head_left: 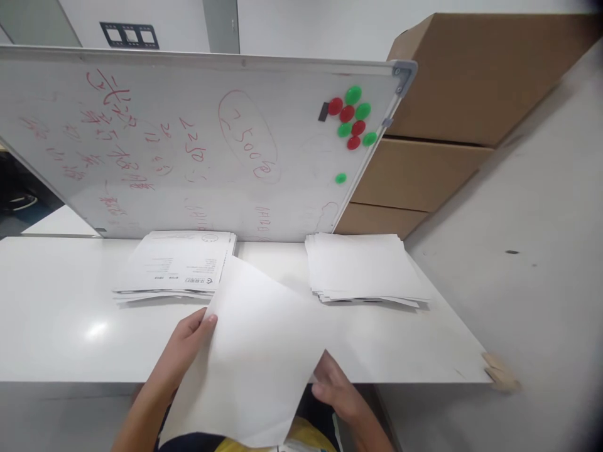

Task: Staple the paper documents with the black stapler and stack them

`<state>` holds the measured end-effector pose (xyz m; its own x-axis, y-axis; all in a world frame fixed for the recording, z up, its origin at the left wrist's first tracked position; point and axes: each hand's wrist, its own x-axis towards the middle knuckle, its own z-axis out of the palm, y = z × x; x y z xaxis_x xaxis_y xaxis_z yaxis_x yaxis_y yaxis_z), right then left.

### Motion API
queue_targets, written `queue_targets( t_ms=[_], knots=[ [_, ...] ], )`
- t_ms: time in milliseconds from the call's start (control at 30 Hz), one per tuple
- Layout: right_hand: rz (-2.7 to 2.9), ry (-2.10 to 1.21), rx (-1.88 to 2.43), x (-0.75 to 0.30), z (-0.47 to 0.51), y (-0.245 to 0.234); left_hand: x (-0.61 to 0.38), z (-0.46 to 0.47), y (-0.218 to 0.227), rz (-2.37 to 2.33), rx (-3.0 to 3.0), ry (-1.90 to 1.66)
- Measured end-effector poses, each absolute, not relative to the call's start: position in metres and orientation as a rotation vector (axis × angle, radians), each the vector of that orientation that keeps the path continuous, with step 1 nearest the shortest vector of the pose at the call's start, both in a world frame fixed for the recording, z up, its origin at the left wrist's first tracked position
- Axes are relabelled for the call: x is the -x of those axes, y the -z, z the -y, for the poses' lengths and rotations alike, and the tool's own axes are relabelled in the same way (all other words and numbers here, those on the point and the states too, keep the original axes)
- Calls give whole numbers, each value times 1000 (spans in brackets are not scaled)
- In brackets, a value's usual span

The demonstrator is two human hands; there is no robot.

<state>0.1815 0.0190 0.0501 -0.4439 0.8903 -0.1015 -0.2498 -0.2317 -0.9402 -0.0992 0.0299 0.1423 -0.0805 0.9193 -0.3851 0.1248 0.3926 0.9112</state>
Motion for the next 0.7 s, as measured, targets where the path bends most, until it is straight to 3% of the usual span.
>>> queue_targets(
  t_ms=[200,367,500,700],
  knots=[
    [1047,-1772,1142,-152,12,-33,133,-56,-129,-1547,-1661,-498],
    [574,-1504,1141,-146,10,2,207,-111,-91,-1917,-2329,-551],
    [335,-1297,1265,-157,1,20,244,-128,-59,-1916,-2628,-479],
    [187,-1259,1256,-167,2,20,238,-123,-56,-2140,-2741,-671]
  ],
)
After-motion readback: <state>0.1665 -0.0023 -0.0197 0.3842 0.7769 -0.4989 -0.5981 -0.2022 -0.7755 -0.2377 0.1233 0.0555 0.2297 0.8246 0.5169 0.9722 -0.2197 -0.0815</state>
